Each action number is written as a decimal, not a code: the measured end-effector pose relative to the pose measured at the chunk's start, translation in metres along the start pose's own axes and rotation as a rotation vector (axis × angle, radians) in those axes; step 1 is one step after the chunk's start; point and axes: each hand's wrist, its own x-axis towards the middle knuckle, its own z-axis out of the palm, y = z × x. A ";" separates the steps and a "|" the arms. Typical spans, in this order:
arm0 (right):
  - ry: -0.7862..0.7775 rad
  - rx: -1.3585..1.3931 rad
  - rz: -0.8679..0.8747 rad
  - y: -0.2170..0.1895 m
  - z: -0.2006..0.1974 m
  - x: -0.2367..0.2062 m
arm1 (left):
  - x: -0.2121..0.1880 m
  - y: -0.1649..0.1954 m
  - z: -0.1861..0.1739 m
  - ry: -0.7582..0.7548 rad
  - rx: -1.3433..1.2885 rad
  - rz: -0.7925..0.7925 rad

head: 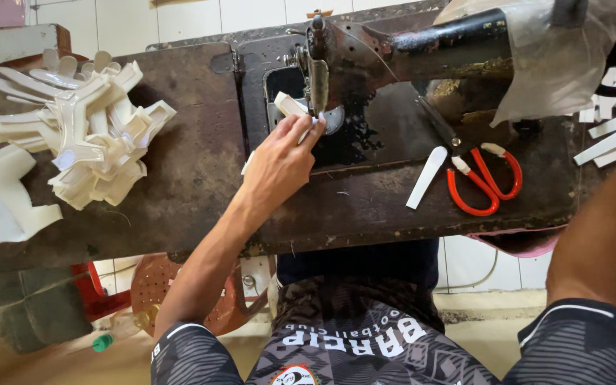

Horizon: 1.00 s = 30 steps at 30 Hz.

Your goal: The person sews white shoe upper components together on an industrial sewing machine, guiding the pieces under the needle by hand. They trim threads with scissors, stack finished pieces on the table, and pick up new components to repeat the stitching cycle.

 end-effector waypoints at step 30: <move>-0.558 0.835 -0.145 -0.116 0.274 -0.019 | 0.007 -0.078 -0.003 -0.167 -0.406 0.081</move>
